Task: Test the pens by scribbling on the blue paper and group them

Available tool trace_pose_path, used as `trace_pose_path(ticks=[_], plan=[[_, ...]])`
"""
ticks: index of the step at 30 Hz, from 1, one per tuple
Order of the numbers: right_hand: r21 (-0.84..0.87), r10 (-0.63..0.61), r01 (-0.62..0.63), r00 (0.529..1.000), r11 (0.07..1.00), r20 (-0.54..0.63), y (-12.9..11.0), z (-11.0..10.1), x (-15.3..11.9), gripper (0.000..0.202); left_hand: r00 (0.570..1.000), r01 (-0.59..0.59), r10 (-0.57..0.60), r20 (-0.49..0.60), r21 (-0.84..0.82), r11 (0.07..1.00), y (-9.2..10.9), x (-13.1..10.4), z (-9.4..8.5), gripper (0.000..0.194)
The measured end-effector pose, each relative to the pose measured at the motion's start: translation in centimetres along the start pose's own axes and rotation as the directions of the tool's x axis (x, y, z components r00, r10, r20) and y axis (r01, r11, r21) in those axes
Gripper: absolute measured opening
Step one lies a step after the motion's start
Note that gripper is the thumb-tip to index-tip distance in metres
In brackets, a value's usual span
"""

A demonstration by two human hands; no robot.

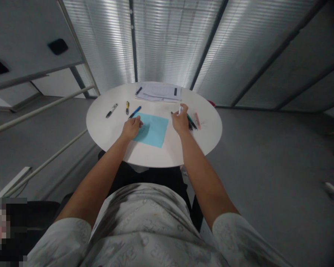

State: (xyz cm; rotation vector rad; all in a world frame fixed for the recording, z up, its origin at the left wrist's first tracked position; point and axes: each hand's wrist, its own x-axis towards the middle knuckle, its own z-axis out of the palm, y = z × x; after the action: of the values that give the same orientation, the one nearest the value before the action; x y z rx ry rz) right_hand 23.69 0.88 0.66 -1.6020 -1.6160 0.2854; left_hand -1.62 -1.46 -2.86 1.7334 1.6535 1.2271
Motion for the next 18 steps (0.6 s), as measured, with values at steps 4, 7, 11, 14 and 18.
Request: trace_pose_path(ticks=[4, 7, 11, 14, 18], plan=[[-0.195, 0.079, -0.081, 0.997, 0.977, -0.018, 1.4, -0.1, 0.0, 0.057, 1.0, -0.002, 0.002, -0.002, 0.003, 1.0, 0.1, -0.1, 0.0, 0.06], [-0.293, 0.046, -0.041, 0.999, 0.955, 0.011, 1.6, -0.4, -0.2, 0.057, 1.0, -0.002, 0.002, 0.003, 0.01, 1.0, 0.2, -0.1, 0.0, 0.061], [-0.424, 0.064, -0.051, 0.998, 0.904, 0.017, 1.3, -0.9, -0.5, 0.049, 1.0, -0.007, 0.007, 0.011, 0.02, 1.0, -0.2, 0.0, 0.1, 0.063], [-0.482, 0.099, -0.079, 0.995, 0.873, 0.014, 1.1, -1.3, -0.5, 0.046, 1.0, -0.014, 0.013, 0.024, 0.032, 0.999, -0.4, 0.1, 0.1, 0.064], [-0.496, 0.12, -0.091, 0.992, 0.864, 0.026, 1.1, -1.3, -0.5, 0.047, 1.0, -0.015, 0.014, 0.019, 0.03, 0.999, -0.2, 0.0, 0.0, 0.062]])
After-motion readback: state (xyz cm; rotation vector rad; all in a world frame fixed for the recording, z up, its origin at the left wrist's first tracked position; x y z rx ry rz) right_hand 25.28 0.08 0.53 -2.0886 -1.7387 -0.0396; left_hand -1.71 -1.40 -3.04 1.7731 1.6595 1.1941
